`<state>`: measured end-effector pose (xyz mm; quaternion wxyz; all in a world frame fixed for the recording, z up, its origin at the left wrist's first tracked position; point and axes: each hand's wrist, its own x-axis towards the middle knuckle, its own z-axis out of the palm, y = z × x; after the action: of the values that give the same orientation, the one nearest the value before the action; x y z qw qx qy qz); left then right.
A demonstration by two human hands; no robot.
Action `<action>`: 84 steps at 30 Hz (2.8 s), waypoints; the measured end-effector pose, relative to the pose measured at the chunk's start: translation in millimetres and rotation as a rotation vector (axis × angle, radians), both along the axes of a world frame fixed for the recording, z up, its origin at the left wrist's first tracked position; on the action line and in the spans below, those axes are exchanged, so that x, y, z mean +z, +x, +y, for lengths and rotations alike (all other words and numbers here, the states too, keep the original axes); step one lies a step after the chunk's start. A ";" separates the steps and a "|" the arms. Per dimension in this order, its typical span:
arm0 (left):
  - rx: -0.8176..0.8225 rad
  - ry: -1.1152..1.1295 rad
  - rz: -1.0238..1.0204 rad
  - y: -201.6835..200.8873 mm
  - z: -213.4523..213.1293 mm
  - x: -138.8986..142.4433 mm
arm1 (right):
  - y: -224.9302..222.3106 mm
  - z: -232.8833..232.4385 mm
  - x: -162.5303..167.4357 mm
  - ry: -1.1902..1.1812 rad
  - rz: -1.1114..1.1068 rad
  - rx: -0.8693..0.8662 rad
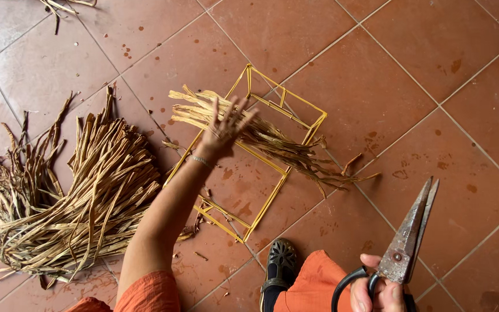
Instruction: The person sits on the tiled floor and trims dried palm-like leaves with scissors, cutting off damaged ends and edges. They gather trimmed strips and lay them across a yellow wire frame, working through the pile one leaf at a time.
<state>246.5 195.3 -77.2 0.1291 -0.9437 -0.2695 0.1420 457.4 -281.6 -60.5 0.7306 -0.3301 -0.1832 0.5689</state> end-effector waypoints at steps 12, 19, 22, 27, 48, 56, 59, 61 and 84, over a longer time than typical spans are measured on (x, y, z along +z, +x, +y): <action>0.143 -0.145 -0.093 26.8 61.5 -91.6 | -16.4 8.0 29.5 -0.264 -0.185 -0.083; 0.073 -0.066 -0.072 23.6 56.8 -58.7 | -28.2 26.6 72.0 -0.324 -0.291 -0.119; 0.082 -0.109 -0.075 22.9 56.1 -26.1 | -40.1 32.0 88.8 -0.420 -0.304 -0.196; 0.204 -0.209 -0.156 48.1 44.2 48.5 | -51.6 43.8 105.3 -0.505 -0.331 -0.304; 0.385 -0.010 -0.145 47.7 8.7 119.1 | -50.1 52.8 127.2 -0.534 -0.349 -0.275; 0.425 -0.350 0.120 -20.8 -42.1 14.8 | -55.7 59.2 132.2 -0.343 -0.380 -0.237; 0.353 -0.368 -0.025 -28.7 -62.8 -1.3 | -60.1 61.7 137.8 -0.384 -0.395 -0.235; 0.510 -0.509 0.042 -15.9 -73.0 -9.5 | -62.5 63.9 141.1 -0.412 -0.408 -0.238; 0.513 -0.532 -0.011 -17.7 -29.7 7.0 | -81.4 83.0 148.3 -0.388 -0.448 -0.202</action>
<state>228.8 165.6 -70.2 -0.1620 -0.8467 -0.4516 0.2300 376.0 -198.6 87.9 0.6483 -0.5969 -0.1939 0.4311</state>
